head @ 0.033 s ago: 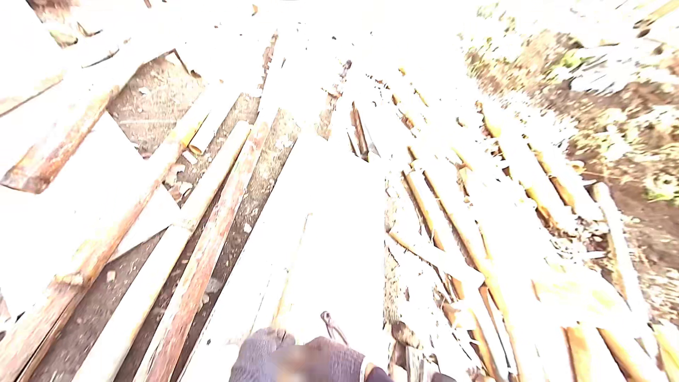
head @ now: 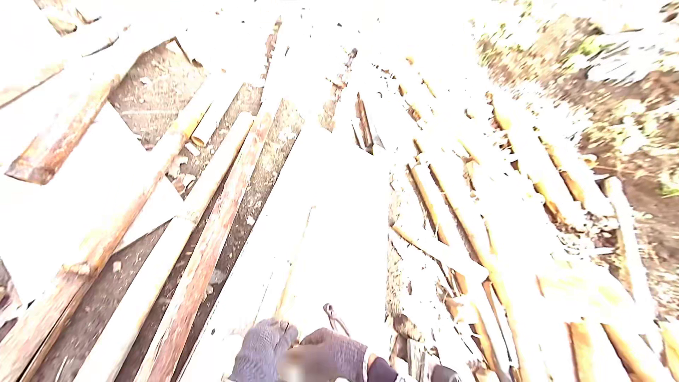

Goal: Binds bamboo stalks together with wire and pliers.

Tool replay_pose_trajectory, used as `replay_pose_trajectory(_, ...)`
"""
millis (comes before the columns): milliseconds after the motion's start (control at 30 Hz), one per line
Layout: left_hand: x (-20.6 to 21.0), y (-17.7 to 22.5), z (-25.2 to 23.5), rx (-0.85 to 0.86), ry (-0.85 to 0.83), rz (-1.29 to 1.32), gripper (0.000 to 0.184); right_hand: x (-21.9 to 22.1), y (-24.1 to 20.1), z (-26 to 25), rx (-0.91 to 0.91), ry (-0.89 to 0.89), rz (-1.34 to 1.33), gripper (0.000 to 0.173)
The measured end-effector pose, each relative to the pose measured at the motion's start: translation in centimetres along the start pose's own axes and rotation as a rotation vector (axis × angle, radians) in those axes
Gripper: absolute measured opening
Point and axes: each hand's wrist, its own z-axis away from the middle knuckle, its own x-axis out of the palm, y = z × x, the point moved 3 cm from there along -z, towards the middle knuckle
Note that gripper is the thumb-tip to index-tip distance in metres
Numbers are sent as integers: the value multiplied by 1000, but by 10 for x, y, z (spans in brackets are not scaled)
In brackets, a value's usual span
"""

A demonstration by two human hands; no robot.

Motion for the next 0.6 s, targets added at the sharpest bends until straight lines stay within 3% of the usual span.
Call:
replay_pose_trajectory(167, -4, -9, 2, -22, 22, 132, 59, 11, 12, -19, 25, 64, -282, 27)
replay_pose_trajectory(400, 5, -22, 4, -73, 144, 416, 48, 27, 46, -38, -4, 152, -698, 24)
replay_pose_trajectory(500, 8, -27, 2, -98, 161, 455, 46, 38, 52, -41, 24, 287, -662, 25)
replay_pose_trajectory(600, 10, -30, 6, -14, 179, 437, 45, 30, 54, -41, 54, 401, -414, 30)
